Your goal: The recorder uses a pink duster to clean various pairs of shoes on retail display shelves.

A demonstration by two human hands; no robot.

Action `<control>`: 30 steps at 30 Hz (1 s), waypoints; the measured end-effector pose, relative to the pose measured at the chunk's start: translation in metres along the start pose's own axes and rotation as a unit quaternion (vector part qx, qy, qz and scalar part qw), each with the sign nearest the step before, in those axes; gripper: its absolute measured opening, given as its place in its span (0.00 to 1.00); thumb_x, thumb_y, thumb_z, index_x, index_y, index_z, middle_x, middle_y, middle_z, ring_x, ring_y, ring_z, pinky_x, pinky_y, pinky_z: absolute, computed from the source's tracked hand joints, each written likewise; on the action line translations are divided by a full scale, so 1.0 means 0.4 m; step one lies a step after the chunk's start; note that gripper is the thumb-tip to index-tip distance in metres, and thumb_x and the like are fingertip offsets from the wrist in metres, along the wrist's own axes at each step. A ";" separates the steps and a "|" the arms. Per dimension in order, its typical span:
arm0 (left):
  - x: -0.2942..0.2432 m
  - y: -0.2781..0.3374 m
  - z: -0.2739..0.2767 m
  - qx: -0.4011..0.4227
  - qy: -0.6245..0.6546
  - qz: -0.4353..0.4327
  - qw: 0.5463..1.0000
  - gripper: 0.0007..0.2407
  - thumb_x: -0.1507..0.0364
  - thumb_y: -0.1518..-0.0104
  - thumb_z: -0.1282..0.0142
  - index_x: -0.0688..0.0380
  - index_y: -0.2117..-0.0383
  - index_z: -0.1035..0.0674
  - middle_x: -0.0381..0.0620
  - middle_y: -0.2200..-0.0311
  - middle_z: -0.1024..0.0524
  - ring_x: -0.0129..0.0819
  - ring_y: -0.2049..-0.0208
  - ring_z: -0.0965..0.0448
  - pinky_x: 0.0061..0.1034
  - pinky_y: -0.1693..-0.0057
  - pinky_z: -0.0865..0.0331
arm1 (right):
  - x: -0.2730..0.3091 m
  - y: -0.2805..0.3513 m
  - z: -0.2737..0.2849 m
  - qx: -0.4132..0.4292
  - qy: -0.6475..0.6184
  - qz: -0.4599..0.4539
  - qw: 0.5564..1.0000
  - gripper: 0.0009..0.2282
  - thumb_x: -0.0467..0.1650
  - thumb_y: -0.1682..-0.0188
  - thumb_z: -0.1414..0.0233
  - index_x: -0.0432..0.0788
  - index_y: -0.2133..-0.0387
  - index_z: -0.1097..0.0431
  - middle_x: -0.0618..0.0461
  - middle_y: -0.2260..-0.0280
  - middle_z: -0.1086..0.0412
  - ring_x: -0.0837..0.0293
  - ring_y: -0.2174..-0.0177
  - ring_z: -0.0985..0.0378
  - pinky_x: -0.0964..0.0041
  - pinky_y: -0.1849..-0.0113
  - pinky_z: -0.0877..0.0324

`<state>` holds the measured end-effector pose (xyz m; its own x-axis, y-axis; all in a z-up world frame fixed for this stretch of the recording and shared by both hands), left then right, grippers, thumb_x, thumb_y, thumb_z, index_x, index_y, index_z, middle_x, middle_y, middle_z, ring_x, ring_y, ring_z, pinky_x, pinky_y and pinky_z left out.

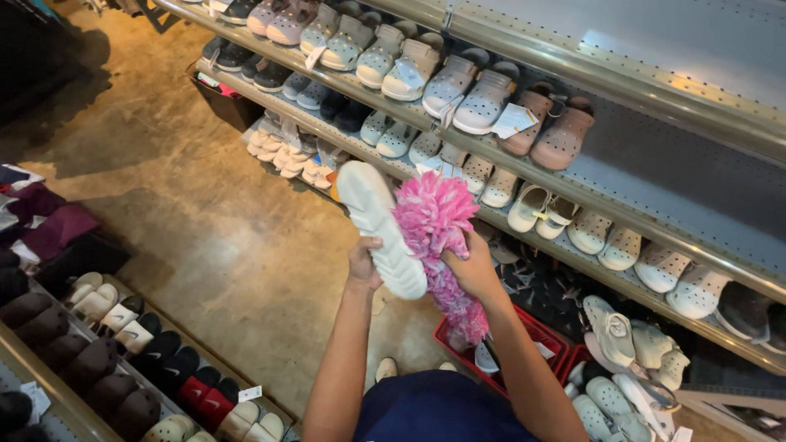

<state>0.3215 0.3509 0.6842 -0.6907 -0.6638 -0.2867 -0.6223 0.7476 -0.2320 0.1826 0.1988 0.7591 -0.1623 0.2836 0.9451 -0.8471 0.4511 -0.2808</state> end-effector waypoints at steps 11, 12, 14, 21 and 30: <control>-0.075 -0.022 -0.100 -0.310 -0.474 -0.215 0.796 0.22 0.72 0.47 0.29 0.71 0.52 0.28 0.55 0.57 0.22 0.34 0.59 0.21 0.27 0.50 0.26 | -0.038 0.033 0.121 -0.121 0.008 -0.010 0.993 0.18 0.28 0.55 0.42 0.36 0.50 0.29 0.46 0.54 0.24 0.53 0.54 0.22 0.60 0.48 0.30; -0.074 -0.023 -0.138 -0.308 -0.474 -0.214 0.796 0.22 0.72 0.47 0.29 0.71 0.52 0.28 0.55 0.57 0.22 0.34 0.59 0.21 0.27 0.50 0.26 | -0.019 0.037 0.106 -0.122 0.008 -0.010 0.992 0.18 0.28 0.55 0.42 0.36 0.50 0.29 0.46 0.54 0.24 0.53 0.54 0.22 0.60 0.48 0.30; -0.044 -0.041 -0.218 -0.253 -0.510 -0.140 0.810 0.19 0.71 0.48 0.32 0.69 0.54 0.23 0.52 0.59 0.19 0.32 0.61 0.19 0.25 0.52 0.26 | 0.035 0.047 0.064 -0.088 0.058 0.028 0.994 0.25 0.27 0.56 0.42 0.36 0.43 0.36 0.41 0.50 0.27 0.48 0.50 0.25 0.57 0.47 0.34; 0.060 -0.018 -0.177 -0.049 -0.684 -0.172 0.707 0.13 0.76 0.42 0.37 0.69 0.53 0.24 0.49 0.59 0.23 0.33 0.58 0.23 0.29 0.50 0.29 | -0.038 0.039 0.101 -0.139 0.148 -0.057 0.978 0.31 0.29 0.55 0.46 0.35 0.37 0.49 0.33 0.49 0.31 0.38 0.49 0.27 0.54 0.49 0.33; 0.122 -0.040 -0.101 -0.208 -0.611 -0.107 0.756 0.07 0.77 0.45 0.38 0.63 0.62 0.18 0.41 0.74 0.23 0.26 0.72 0.28 0.24 0.64 0.33 | 0.227 0.031 0.034 -0.183 0.328 0.092 0.922 0.14 0.26 0.60 0.42 0.42 0.57 0.24 0.39 0.45 0.34 0.40 0.56 0.21 0.54 0.57 0.25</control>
<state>0.2828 0.3056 0.7116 0.1389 -0.0662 -0.9881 -0.9095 0.3862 -0.1537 0.1504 0.2186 0.8437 0.1567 0.7797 0.6063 -0.5882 0.5668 -0.5769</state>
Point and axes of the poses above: each hand's wrist, its own y-axis away from the middle knuckle, its own z-axis out of the back of the hand, x = y × z, the point moved 7 cm from there along -y, towards the middle knuckle
